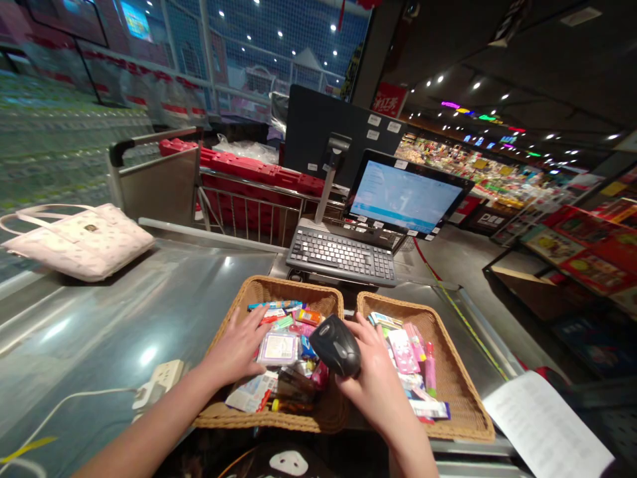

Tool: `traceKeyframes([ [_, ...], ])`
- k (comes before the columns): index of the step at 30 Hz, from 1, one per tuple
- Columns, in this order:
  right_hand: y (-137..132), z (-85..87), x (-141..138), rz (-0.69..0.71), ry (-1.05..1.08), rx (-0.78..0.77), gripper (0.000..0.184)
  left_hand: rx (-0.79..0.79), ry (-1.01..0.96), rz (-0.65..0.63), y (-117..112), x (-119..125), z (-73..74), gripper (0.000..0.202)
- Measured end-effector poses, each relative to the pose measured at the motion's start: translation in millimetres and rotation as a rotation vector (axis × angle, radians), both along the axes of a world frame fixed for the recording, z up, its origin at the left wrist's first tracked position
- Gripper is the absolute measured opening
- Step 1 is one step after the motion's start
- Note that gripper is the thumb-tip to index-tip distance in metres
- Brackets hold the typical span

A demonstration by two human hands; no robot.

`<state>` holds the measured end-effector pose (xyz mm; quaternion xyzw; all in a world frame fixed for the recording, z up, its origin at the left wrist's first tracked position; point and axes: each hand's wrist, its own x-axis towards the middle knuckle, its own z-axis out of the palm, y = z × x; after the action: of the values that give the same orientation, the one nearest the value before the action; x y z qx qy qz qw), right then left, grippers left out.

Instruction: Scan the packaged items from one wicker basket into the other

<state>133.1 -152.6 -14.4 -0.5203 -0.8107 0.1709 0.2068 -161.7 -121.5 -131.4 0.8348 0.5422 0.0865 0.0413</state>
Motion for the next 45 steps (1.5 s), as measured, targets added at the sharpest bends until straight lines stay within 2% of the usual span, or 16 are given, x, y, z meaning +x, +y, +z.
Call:
traceKeyframes([
  [2, -0.1, 0.5, 2.7, -0.005, 0.016, -0.002, 0.053, 0.013, -0.019, -0.006, 1.8, -1.2, -1.9, 0.073],
  [7, -3.8, 1.9, 17.6, -0.028, 0.062, 0.024, 0.051, 0.133, -0.080, 0.082, 7.7, -6.2, 1.5, 0.048],
  [10, -7.1, 2.6, 31.6, -0.050, 0.075, 0.050, 0.052, 0.171, -0.085, 0.089, 12.9, -5.3, 6.2, 0.048],
  [13, -9.8, 3.6, 48.5, -0.092, 0.070, 0.075, 0.050, 0.200, -0.083, 0.040, 19.1, 9.0, 13.8, 0.048],
  [16, -12.3, 4.2, 68.8, -0.155, 0.066, 0.116, 0.049, 0.218, -0.100, -0.034, 26.6, 39.2, 26.4, 0.048],
  [23, -24.6, 3.2, 128.0, -0.360, 0.016, 0.228, 0.059, 0.269, -0.161, -0.234, 53.6, 127.0, 59.7, 0.041],
  [29, -34.4, 2.4, 178.0, -0.474, 0.004, 0.260, 0.053, 0.275, -0.159, -0.384, 79.4, 192.7, 70.5, 0.035],
  [34, -33.9, -4.2, 210.1, -0.504, -0.002, 0.287, 0.052, 0.231, -0.088, -0.493, 90.5, 247.3, 66.4, 0.044],
  [41, -30.9, -8.0, 234.1, -0.505, 0.017, 0.217, 0.051, 0.149, 0.002, -0.696, 103.3, 313.2, 39.2, 0.069],
  [45, -29.6, -10.2, 241.9, -0.516, 0.039, 0.201, 0.052, 0.146, -0.001, -0.829, 114.7, 342.7, 25.4, 0.066],
])
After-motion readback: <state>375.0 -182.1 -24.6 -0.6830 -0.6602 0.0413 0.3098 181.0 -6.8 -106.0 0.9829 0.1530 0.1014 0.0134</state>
